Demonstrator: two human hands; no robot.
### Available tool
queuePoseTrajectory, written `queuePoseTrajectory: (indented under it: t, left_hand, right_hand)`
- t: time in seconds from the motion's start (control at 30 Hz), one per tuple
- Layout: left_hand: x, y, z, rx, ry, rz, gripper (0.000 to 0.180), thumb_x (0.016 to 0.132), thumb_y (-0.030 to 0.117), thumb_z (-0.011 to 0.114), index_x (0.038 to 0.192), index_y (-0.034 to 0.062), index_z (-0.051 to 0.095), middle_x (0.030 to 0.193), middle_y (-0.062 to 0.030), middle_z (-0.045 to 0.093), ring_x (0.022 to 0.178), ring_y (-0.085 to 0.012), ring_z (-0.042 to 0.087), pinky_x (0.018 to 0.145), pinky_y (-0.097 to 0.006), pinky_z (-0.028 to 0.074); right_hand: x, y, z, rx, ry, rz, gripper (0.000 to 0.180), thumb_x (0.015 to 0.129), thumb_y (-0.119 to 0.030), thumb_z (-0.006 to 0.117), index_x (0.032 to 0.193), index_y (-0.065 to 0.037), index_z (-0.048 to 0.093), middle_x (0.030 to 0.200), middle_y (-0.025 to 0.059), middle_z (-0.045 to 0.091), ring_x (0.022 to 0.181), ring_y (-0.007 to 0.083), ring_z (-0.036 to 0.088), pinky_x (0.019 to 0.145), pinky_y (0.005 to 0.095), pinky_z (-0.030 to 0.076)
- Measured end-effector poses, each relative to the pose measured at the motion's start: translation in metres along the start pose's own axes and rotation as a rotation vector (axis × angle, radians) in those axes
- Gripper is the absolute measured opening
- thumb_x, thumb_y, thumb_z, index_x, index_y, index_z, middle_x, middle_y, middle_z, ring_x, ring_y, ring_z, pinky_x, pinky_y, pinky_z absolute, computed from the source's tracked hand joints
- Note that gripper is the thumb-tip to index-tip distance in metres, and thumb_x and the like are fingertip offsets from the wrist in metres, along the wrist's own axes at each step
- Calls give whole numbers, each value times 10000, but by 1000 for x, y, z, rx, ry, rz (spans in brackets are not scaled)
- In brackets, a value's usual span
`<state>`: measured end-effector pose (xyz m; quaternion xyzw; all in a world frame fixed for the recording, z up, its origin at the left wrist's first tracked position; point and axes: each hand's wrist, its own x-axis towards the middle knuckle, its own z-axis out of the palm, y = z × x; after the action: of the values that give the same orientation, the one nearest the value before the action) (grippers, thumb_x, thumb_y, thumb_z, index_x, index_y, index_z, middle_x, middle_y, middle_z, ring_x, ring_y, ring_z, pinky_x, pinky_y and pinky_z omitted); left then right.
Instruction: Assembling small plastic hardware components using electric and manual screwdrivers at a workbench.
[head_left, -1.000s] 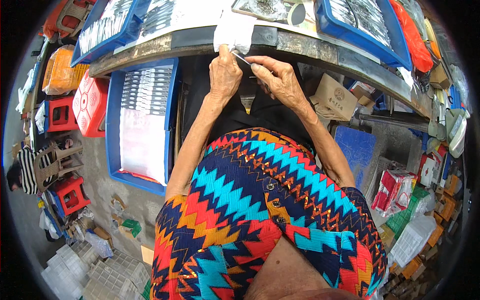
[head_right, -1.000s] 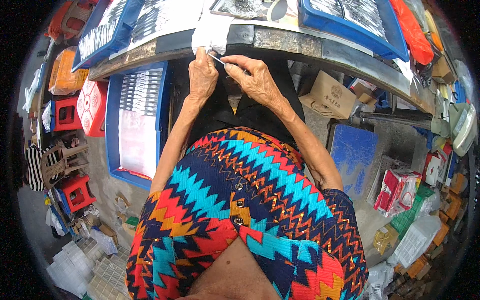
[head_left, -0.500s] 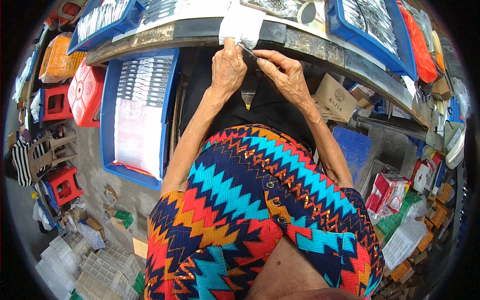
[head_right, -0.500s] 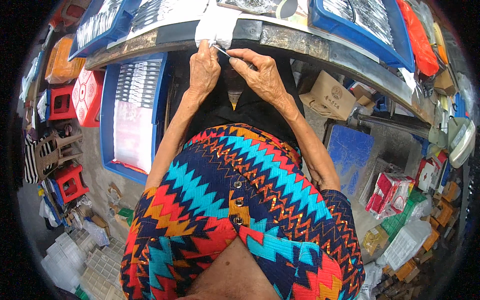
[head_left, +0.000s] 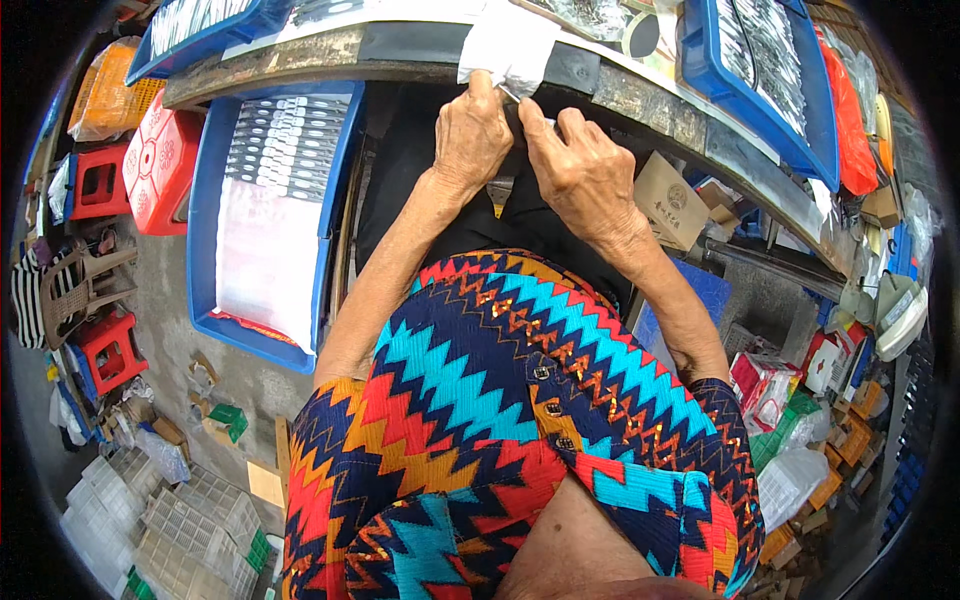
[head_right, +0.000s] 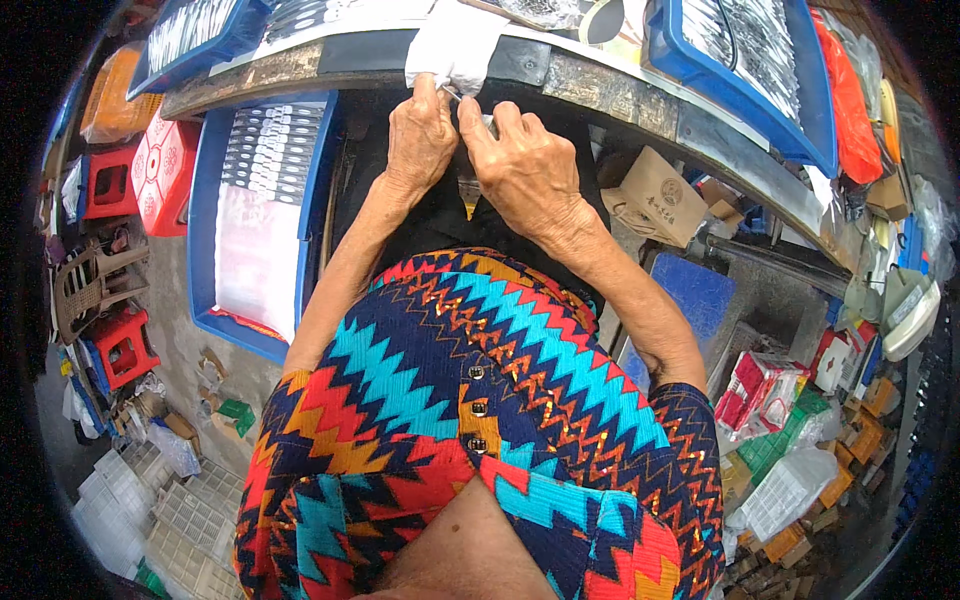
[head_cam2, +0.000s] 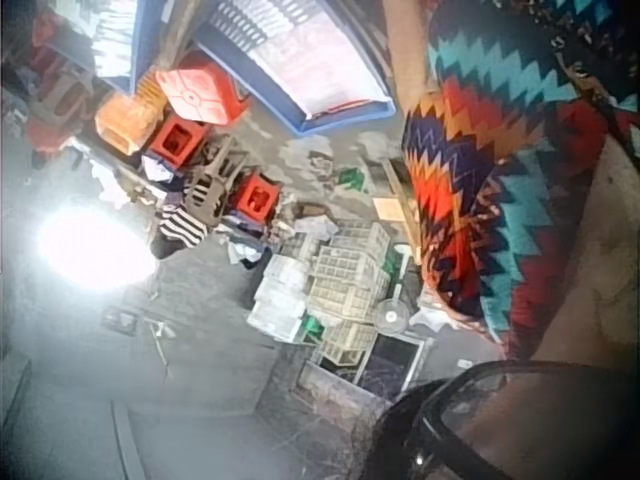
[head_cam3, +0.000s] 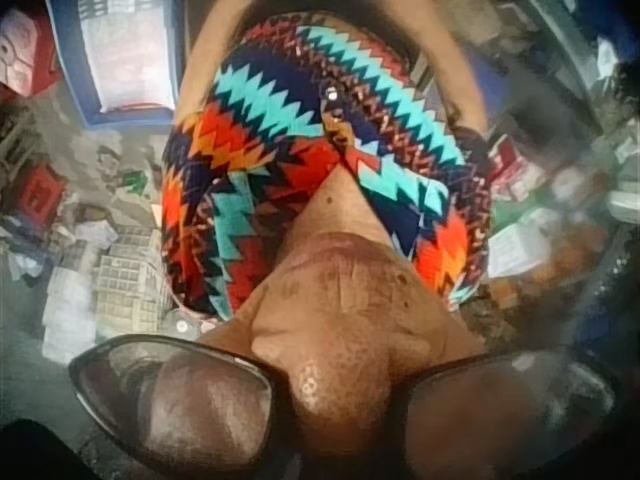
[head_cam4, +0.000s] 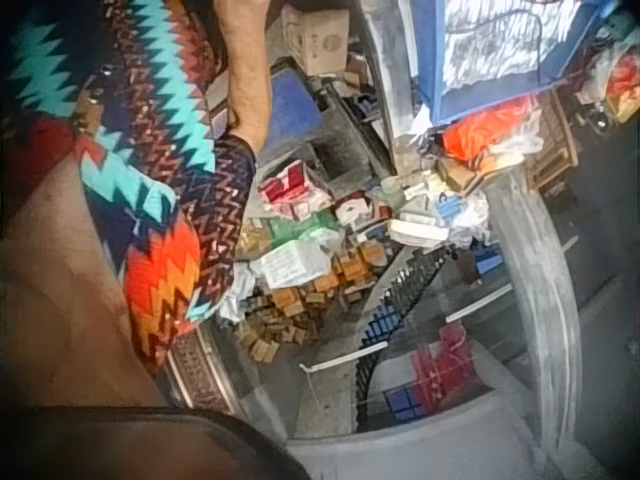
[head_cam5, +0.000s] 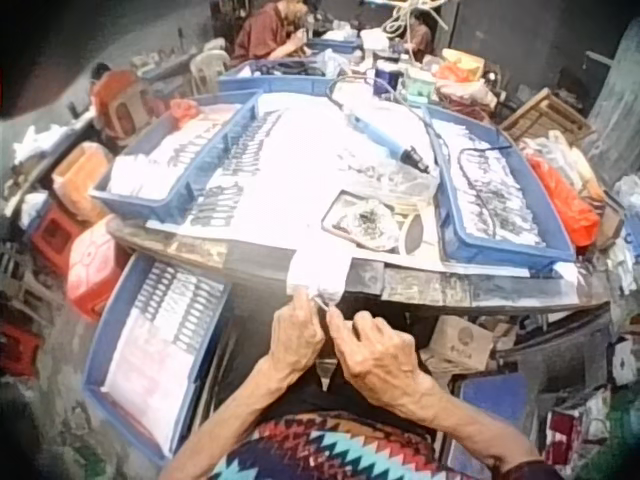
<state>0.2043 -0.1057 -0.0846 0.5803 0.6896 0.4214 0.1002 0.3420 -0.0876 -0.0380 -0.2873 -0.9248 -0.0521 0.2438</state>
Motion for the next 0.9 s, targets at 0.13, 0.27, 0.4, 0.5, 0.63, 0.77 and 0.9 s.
queuePoseTrajectory:
  t: [0.13,0.27,0.4,0.5,0.63,0.77,0.9]
  left_hand:
    - [-1,-3,5,-22,52,13,187,766,53,527,873,-47,412,656,-254,566,636,-389,595,520,-433,496]
    - [-2,-1,7,36,92,110,183,751,36,528,872,-48,419,627,-227,556,609,-374,598,503,-414,502]
    - [-2,-1,9,2,150,87,81,800,-6,479,835,-35,411,563,-232,528,565,-386,585,425,-412,440]
    - [-3,-1,12,11,150,92,82,794,-11,481,829,-34,410,560,-229,527,563,-383,586,422,-407,442]
    - [-4,-4,13,21,144,66,79,789,-18,480,821,-32,409,564,-229,530,560,-381,589,418,-399,447]
    - [-1,-2,11,41,163,92,78,793,-18,482,817,-31,408,567,-229,531,555,-378,591,414,-393,448]
    - [0,-4,13,52,182,80,77,803,10,479,821,-21,411,565,-226,530,559,-379,587,424,-413,447]
  right_hand:
    - [5,2,-5,153,-71,76,271,756,-86,629,1021,-89,571,634,62,467,541,210,546,464,290,451]
    - [6,8,1,385,-44,151,188,778,-129,593,956,-69,584,598,109,511,507,268,571,454,357,470]
    - [9,8,-3,807,-68,408,179,796,-120,590,954,-40,615,564,128,547,457,165,528,465,322,440]
    - [16,10,-15,1064,-261,712,185,804,-126,593,953,-21,626,565,41,553,479,57,470,418,227,398]
    - [16,14,-12,1442,-352,960,212,793,-135,615,962,-9,621,641,-4,554,489,27,468,369,168,365]
    - [19,21,-10,1619,-382,1087,221,785,-123,621,971,-5,615,655,9,540,485,48,482,347,173,369]
    - [18,21,-7,1779,-401,1153,211,790,-127,614,962,-5,615,654,14,532,498,64,500,354,170,373]
